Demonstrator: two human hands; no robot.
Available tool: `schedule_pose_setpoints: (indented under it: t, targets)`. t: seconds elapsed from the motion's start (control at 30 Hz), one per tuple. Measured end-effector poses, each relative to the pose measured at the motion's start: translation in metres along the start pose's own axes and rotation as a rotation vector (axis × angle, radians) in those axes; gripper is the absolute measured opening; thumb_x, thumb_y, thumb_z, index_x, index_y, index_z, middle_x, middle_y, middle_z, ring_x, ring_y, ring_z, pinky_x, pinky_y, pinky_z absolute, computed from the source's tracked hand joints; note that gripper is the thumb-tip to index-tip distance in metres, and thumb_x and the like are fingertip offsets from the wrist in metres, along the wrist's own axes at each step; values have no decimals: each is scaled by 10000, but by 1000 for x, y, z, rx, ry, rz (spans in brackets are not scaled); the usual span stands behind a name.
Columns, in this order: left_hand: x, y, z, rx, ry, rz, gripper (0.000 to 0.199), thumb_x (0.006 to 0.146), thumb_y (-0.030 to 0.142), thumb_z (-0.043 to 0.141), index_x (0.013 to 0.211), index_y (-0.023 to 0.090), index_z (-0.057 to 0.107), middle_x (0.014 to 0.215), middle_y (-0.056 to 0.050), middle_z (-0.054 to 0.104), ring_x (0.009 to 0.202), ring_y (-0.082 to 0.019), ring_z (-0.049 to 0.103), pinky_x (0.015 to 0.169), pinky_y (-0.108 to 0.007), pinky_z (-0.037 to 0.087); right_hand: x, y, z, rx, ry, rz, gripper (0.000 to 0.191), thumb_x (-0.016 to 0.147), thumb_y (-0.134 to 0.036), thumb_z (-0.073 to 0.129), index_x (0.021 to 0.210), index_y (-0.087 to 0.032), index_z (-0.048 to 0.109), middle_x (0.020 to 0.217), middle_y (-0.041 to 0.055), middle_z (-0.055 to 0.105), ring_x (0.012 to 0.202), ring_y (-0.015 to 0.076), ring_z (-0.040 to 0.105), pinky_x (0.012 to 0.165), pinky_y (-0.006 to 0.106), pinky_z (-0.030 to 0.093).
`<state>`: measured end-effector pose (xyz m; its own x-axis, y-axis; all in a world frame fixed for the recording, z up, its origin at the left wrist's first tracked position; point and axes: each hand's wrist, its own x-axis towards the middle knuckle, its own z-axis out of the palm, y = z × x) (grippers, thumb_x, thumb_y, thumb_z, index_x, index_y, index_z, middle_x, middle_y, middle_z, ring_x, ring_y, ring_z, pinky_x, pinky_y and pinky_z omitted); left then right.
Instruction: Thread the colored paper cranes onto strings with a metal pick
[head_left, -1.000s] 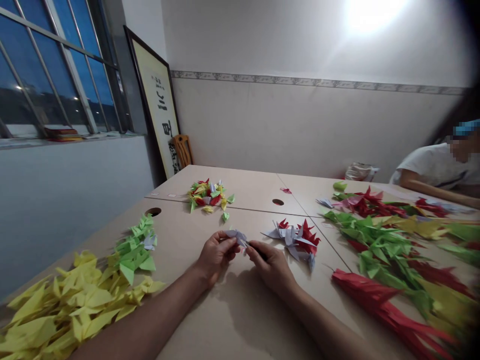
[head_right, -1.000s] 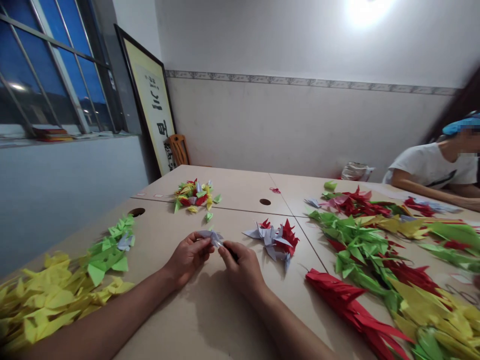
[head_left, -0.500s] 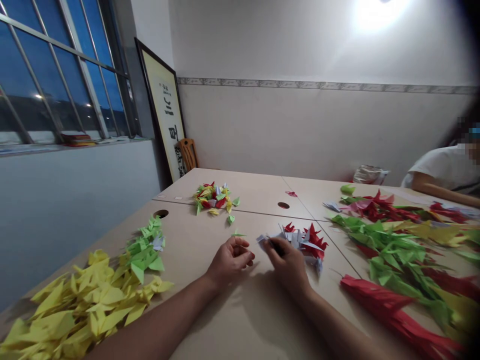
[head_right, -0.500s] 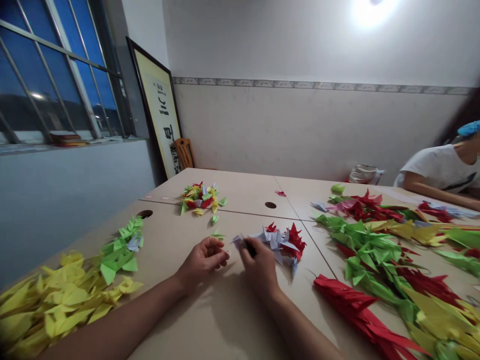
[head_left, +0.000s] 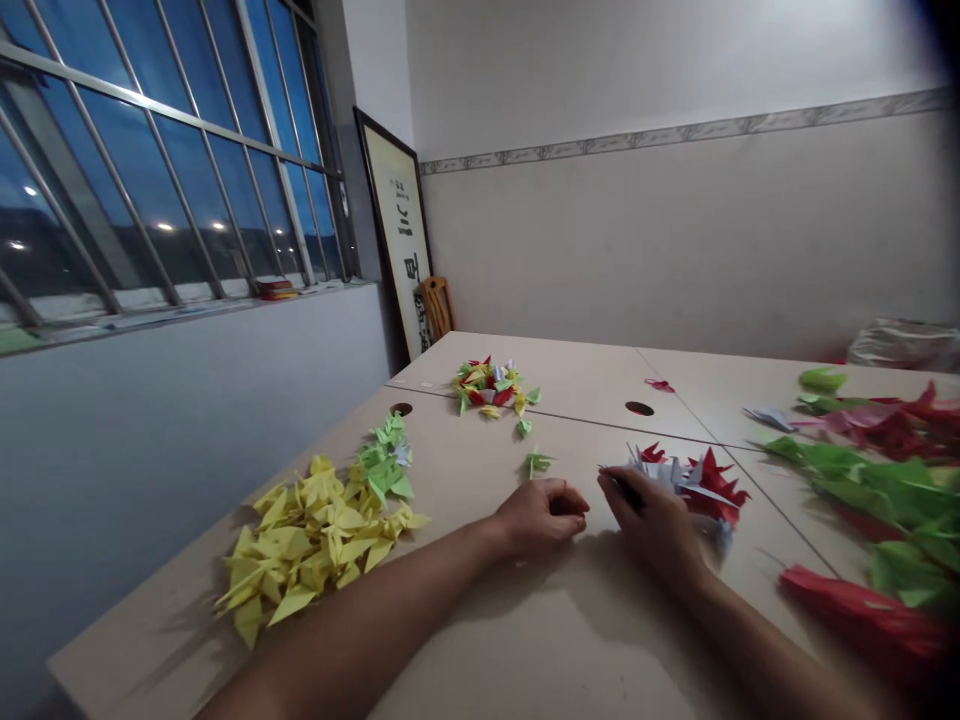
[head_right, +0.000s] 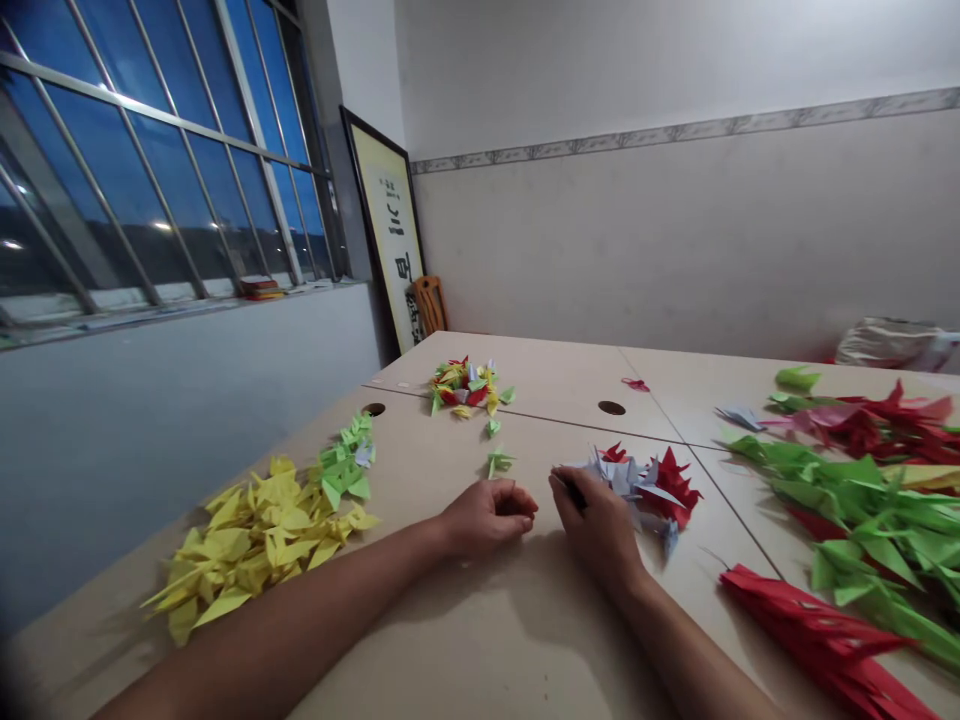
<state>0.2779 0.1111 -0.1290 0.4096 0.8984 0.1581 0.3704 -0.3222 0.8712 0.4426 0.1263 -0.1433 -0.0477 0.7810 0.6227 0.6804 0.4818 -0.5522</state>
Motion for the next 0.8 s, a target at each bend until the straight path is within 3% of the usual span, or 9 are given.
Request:
schedule_pose_setpoints:
  t: [0.1,0.2,0.3,0.4,0.5,0.63,0.8]
  targets:
    - [3,11,-37,248,-54,-40,144,627,142,556,733,183,646,687,-20,638,633,-133,558,590,-215,399,0,2,0,7,-15,-12,236,761,-360,476,821,-185,622,772,62,675,686,203,618,627,296,459]
    - [0,14,-100,438,7,-133,122,507,78,600,535,195,621,596,-13,617,648,-160,540,620,-232,369,1,7,-2,10,-10,-3,254,768,-365,458,833,-184,623,767,61,674,675,203,617,613,302,460]
    - [-10,9,-162,616,77,-289,108,458,80,616,465,185,592,560,-25,608,671,-182,538,635,-245,353,2,9,-3,17,-19,6,260,763,-367,460,827,-179,628,755,65,672,665,209,616,608,307,457]
    - [-21,-1,-200,757,115,-436,97,435,98,619,478,184,604,512,-9,589,625,-174,522,623,-254,343,2,9,-2,31,-38,0,257,758,-361,460,823,-181,630,754,63,669,659,207,611,609,306,456]
    - [-27,-13,-210,835,111,-516,141,423,110,615,536,191,637,496,9,577,569,-153,497,592,-249,334,2,9,-1,38,-52,-4,252,759,-351,456,828,-184,632,755,59,670,660,205,610,604,301,454]
    - [-28,-25,-205,870,85,-520,211,417,92,596,590,197,656,542,9,596,544,-141,481,551,-235,315,2,10,-1,39,-57,3,246,761,-341,459,832,-182,633,771,65,674,692,212,615,632,311,454]
    - [-31,-10,-209,864,66,-478,142,434,87,575,530,178,626,502,23,568,489,-115,441,510,-221,282,3,8,-3,53,-70,17,251,760,-340,463,838,-177,637,780,72,675,700,212,614,650,319,455]
